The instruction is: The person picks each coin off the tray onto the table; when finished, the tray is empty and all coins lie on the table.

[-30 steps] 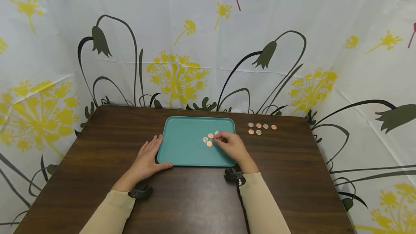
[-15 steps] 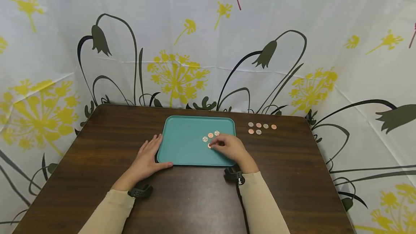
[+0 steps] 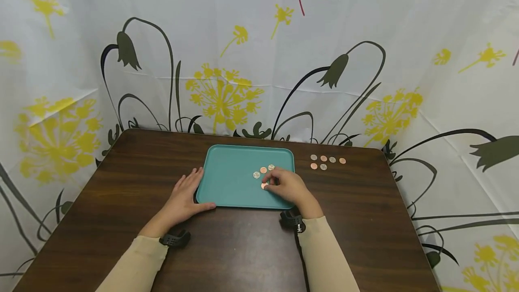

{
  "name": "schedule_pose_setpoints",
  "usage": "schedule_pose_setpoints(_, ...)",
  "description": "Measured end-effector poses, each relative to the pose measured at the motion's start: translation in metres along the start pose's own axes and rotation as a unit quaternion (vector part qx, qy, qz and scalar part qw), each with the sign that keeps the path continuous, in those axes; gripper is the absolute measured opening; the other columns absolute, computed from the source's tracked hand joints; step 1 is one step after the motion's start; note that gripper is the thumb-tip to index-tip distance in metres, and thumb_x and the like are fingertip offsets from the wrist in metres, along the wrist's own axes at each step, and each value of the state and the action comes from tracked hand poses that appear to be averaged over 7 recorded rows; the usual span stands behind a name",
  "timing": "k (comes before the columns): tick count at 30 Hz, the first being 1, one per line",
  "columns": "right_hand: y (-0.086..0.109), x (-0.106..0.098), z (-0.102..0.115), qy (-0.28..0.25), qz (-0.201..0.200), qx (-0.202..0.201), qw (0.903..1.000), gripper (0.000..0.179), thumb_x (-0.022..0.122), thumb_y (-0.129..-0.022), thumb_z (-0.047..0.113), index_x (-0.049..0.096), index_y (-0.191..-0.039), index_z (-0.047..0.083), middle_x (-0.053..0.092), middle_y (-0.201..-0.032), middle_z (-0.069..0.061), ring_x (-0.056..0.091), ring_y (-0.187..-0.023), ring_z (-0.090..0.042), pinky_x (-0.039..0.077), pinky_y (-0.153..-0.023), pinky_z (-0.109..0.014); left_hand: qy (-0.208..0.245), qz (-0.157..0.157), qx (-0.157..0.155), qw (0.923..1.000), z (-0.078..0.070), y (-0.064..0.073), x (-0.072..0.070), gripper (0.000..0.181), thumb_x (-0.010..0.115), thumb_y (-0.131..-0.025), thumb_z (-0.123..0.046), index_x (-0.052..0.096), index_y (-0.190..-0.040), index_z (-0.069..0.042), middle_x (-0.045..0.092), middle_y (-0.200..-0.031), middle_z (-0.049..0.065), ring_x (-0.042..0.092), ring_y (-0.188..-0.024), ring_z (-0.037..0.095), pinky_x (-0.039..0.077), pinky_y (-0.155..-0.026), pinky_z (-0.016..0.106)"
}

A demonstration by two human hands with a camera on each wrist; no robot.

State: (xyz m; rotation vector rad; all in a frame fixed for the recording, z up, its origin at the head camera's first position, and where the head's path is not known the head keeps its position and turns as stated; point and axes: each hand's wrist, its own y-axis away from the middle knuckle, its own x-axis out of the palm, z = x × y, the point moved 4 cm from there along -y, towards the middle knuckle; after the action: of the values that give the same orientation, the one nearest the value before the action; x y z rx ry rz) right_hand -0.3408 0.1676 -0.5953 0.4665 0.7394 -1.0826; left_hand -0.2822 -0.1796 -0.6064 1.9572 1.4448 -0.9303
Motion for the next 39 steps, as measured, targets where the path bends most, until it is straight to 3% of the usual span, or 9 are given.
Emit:
schedule_pose_setpoints(9,-0.002,-0.002,-0.003,-0.023,0.009,0.0,0.9997,0.017,0.087,-0.096,0.031,0.071,-0.096,0.032,0.063,-0.087,0.008,0.052,-0.073,-0.01,0.043,-0.068,-0.026,0.002,0.003,0.0,1.0,-0.001,-0.002,-0.004,0.125,0.087,-0.087,-0.062,0.02,-0.174,-0.002,0.018,-0.182,0.02,0.015,-0.17,0.042,0.004,-0.136,0.065)
schedule_pose_setpoints(13,-0.001,-0.006,-0.002,-0.099,0.006,0.011,0.995,0.014,0.086,-0.097,0.026,0.072,-0.098,0.027,0.068,-0.087,0.004,0.053,-0.069,-0.013,0.044,-0.063,-0.026,0.004,0.007,-0.003,1.0,-0.001,-0.002,-0.006,0.125,0.087,-0.087,-0.061,0.019,-0.174,-0.002,0.018,-0.182,0.02,0.015,-0.17,0.042,0.004,-0.136,0.065)
schedule_pose_setpoints(20,0.0,-0.017,-0.01,-0.223,-0.032,0.001,0.9744,0.007,0.084,-0.098,0.02,0.079,-0.102,0.016,0.065,-0.082,-0.004,0.049,-0.064,-0.011,0.042,-0.056,-0.024,0.007,0.011,-0.004,0.9999,-0.002,-0.003,-0.01,0.125,0.088,-0.087,-0.06,0.019,-0.175,-0.003,0.018,-0.182,0.02,0.015,-0.171,0.041,0.003,-0.136,0.065)
schedule_pose_setpoints(24,0.004,-0.027,-0.021,-0.325,-0.08,0.013,0.9423,0.008,0.079,-0.102,0.016,0.077,-0.105,0.01,0.065,-0.084,-0.003,0.049,-0.063,-0.01,0.042,-0.055,-0.024,0.008,0.015,-0.004,0.9999,-0.003,-0.003,-0.013,0.125,0.087,-0.088,-0.06,0.02,-0.174,-0.002,0.019,-0.182,0.02,0.015,-0.171,0.042,0.004,-0.136,0.065)
schedule_pose_setpoints(28,0.01,-0.042,-0.035,-0.444,-0.134,0.015,0.8859,0.004,0.068,-0.109,0.011,0.072,-0.108,0.011,0.065,-0.083,-0.001,0.042,-0.055,-0.008,0.031,-0.046,-0.025,0.009,0.019,-0.005,0.9998,-0.003,-0.003,-0.014,0.125,0.087,-0.087,-0.062,0.02,-0.174,-0.002,0.019,-0.182,0.021,0.015,-0.17,0.042,0.004,-0.136,0.064)
schedule_pose_setpoints(32,0.019,-0.06,-0.048,-0.511,-0.195,0.01,0.8371,0.009,0.061,-0.112,0.009,0.068,-0.109,0.013,0.075,-0.094,-0.001,0.047,-0.055,-0.006,0.029,-0.044,-0.023,0.007,0.017,-0.004,0.9998,-0.003,-0.002,-0.014,0.125,0.087,-0.087,-0.062,0.02,-0.174,-0.001,0.019,-0.182,0.022,0.015,-0.17,0.042,0.004,-0.136,0.064)
schedule_pose_setpoints(36,0.03,-0.076,-0.063,-0.522,-0.268,0.033,0.8092,0.005,0.066,-0.11,0.009,0.069,-0.107,0.013,0.071,-0.092,0.001,0.046,-0.055,-0.006,0.027,-0.047,-0.022,0.007,0.014,-0.006,0.9999,-0.006,0.0,-0.013,0.125,0.087,-0.087,-0.062,0.02,-0.174,-0.001,0.02,-0.182,0.021,0.015,-0.17,0.042,0.004,-0.136,0.064)
schedule_pose_setpoints(39,0.04,-0.086,-0.073,-0.495,-0.326,0.057,0.8036,0.002,0.072,-0.106,0.009,0.07,-0.106,0.009,0.067,-0.089,0.001,0.04,-0.052,-0.006,0.025,-0.047,-0.022,0.008,0.013,-0.006,0.9999,-0.008,0.002,-0.012,0.125,0.087,-0.087,-0.062,0.02,-0.174,-0.001,0.02,-0.182,0.021,0.016,-0.17,0.042,0.004,-0.136,0.065)
